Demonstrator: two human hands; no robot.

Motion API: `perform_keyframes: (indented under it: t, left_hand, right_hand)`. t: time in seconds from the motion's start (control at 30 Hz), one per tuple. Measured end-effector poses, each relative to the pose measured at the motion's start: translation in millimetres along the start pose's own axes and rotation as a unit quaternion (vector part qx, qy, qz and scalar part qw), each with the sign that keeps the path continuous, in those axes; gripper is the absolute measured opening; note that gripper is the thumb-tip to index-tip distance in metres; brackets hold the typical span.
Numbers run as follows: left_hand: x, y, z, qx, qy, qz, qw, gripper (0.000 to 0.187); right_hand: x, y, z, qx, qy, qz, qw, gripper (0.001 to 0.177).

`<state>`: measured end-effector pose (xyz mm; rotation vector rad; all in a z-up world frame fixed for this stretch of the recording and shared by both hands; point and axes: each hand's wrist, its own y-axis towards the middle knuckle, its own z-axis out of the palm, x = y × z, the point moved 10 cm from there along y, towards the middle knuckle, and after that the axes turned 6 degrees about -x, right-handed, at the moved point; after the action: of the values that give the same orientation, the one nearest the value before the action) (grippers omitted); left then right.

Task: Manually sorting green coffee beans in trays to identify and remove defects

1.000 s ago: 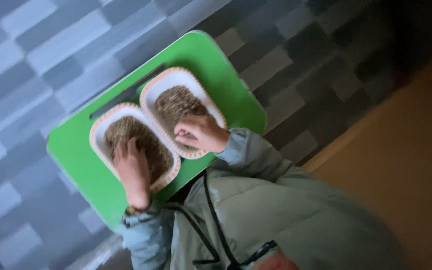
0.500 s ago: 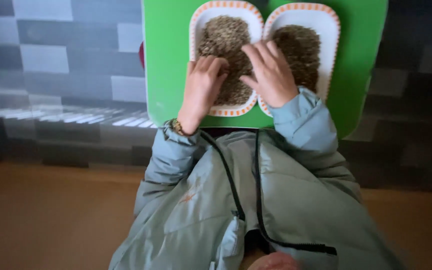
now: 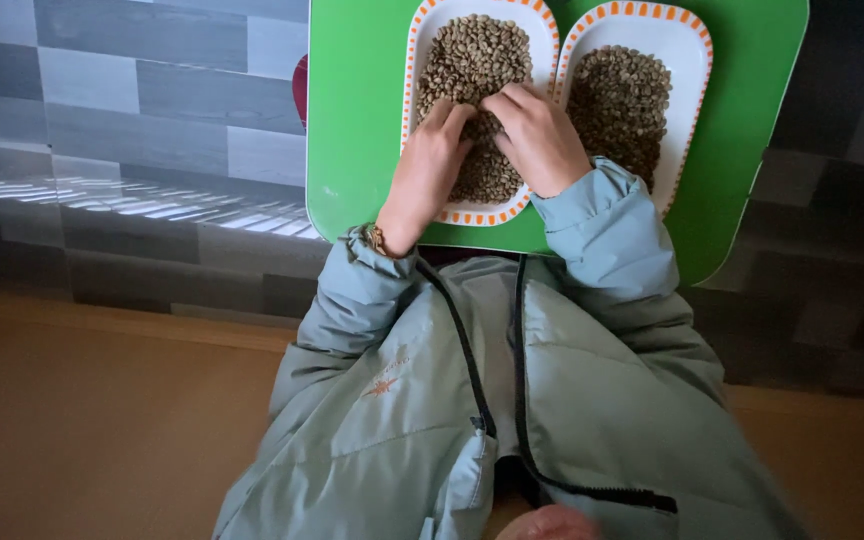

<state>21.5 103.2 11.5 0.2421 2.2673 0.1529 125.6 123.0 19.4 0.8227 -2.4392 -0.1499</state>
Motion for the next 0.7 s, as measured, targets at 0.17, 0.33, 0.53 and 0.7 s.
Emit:
perform_keyframes:
  t: [0.17, 0.33, 0.53, 0.7]
  left_hand:
    - [-11.4, 3.4, -14.8, -0.016, -0.098, -0.005, 0.995, 0.038]
    - [-14.6, 3.5, -26.3, -0.044, -0.098, -0.029, 0.994, 0.035]
    - [-16.9, 3.3, -32.4, -0.059, -0.117, -0.023, 0.991, 0.033]
    - [-17.3, 3.0, -34.4, -0.068, -0.123, -0.020, 0.990, 0.028]
  right_hand:
    - [4.7, 3.5, -14.0, -0.014, 0.099, 0.035, 0.994, 0.039]
    - [12.9, 6.4, -29.2, -0.060, 0.161, 0.023, 0.985, 0.037]
    - [11.4, 6.0, -29.5, -0.072, 0.174, 0.035, 0.982, 0.037]
    - [17.6, 5.8, -33.5, -0.081, 0.165, 0.027, 0.983, 0.034]
